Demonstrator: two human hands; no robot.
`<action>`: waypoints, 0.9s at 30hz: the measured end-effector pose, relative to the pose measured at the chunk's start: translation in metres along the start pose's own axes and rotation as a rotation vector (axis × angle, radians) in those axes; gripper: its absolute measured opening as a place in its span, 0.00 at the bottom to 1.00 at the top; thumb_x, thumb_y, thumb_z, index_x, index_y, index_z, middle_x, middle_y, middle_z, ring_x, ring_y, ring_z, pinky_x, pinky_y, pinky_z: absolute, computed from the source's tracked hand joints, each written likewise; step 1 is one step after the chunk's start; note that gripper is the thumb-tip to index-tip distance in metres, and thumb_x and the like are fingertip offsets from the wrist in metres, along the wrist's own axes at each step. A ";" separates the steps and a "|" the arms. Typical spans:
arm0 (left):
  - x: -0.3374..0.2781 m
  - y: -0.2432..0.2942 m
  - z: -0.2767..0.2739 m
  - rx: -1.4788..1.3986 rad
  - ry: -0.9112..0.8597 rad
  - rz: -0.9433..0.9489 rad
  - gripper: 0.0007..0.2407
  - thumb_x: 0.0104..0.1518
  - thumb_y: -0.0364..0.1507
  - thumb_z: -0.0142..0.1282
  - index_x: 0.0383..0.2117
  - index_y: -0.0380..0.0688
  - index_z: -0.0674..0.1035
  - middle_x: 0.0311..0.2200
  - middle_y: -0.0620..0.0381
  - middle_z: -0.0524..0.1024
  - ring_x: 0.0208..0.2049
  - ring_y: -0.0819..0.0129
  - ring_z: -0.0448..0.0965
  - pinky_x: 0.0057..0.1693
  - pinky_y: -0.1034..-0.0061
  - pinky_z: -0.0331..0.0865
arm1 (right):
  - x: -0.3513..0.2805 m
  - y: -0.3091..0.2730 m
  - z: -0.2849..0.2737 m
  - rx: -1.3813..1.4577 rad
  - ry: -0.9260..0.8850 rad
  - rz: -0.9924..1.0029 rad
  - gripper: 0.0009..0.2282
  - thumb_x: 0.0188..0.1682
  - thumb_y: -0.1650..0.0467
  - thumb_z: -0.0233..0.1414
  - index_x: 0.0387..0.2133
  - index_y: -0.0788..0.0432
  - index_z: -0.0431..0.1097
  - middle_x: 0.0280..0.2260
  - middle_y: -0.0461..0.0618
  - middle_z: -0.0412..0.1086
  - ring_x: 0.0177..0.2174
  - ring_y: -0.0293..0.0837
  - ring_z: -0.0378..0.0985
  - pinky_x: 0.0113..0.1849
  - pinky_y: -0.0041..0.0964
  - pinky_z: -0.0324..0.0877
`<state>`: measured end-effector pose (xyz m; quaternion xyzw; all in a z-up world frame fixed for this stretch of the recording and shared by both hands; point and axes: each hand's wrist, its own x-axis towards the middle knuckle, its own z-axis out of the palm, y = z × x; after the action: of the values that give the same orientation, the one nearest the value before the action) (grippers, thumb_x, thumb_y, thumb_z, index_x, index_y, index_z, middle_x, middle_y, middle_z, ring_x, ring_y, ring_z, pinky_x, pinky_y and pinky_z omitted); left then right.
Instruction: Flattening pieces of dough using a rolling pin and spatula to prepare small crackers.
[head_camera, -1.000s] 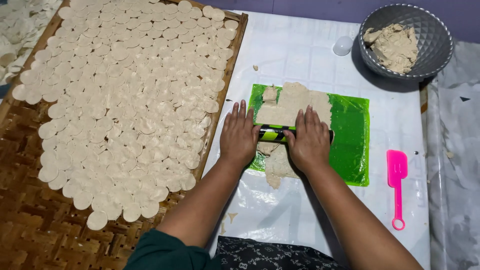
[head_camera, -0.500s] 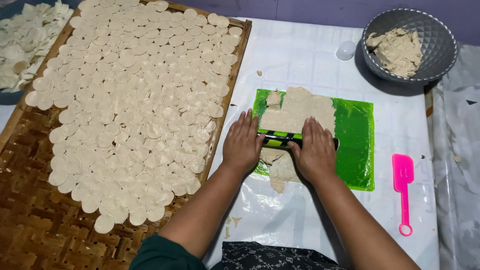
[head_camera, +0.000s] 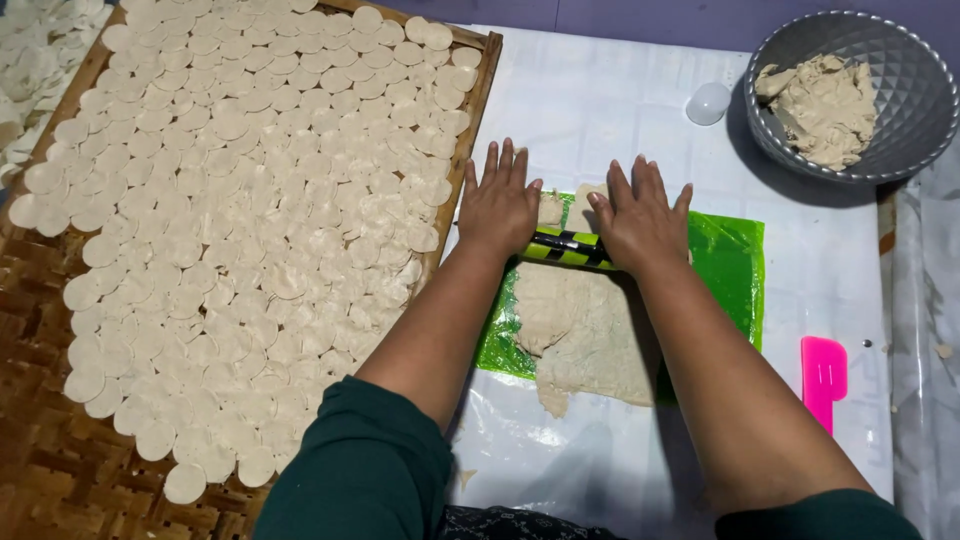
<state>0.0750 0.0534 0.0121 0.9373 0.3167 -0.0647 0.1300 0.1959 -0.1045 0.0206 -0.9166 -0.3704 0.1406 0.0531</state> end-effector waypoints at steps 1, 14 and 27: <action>0.006 0.000 -0.001 -0.001 -0.001 -0.001 0.27 0.68 0.44 0.21 0.72 0.49 0.48 0.75 0.55 0.37 0.75 0.62 0.31 0.74 0.57 0.26 | 0.006 0.001 -0.001 -0.001 -0.002 0.000 0.30 0.56 0.50 0.28 0.71 0.44 0.43 0.72 0.50 0.35 0.70 0.47 0.32 0.64 0.65 0.27; -0.025 0.005 -0.009 -0.017 0.087 -0.074 0.26 0.67 0.40 0.28 0.71 0.46 0.53 0.74 0.49 0.39 0.75 0.58 0.32 0.73 0.50 0.23 | -0.004 -0.004 0.001 -0.026 0.014 0.007 0.29 0.56 0.51 0.31 0.70 0.44 0.44 0.72 0.50 0.33 0.70 0.48 0.29 0.63 0.69 0.27; -0.124 -0.012 0.058 -0.079 0.418 0.092 0.23 0.68 0.39 0.34 0.66 0.40 0.66 0.72 0.47 0.53 0.73 0.56 0.46 0.74 0.56 0.33 | -0.112 0.002 0.059 -0.058 0.392 -0.172 0.25 0.58 0.58 0.39 0.67 0.52 0.60 0.69 0.54 0.52 0.68 0.54 0.51 0.61 0.63 0.48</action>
<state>-0.0326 -0.0258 -0.0206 0.9380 0.2959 0.1497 0.1009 0.1031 -0.1837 -0.0114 -0.8926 -0.4337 -0.0562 0.1096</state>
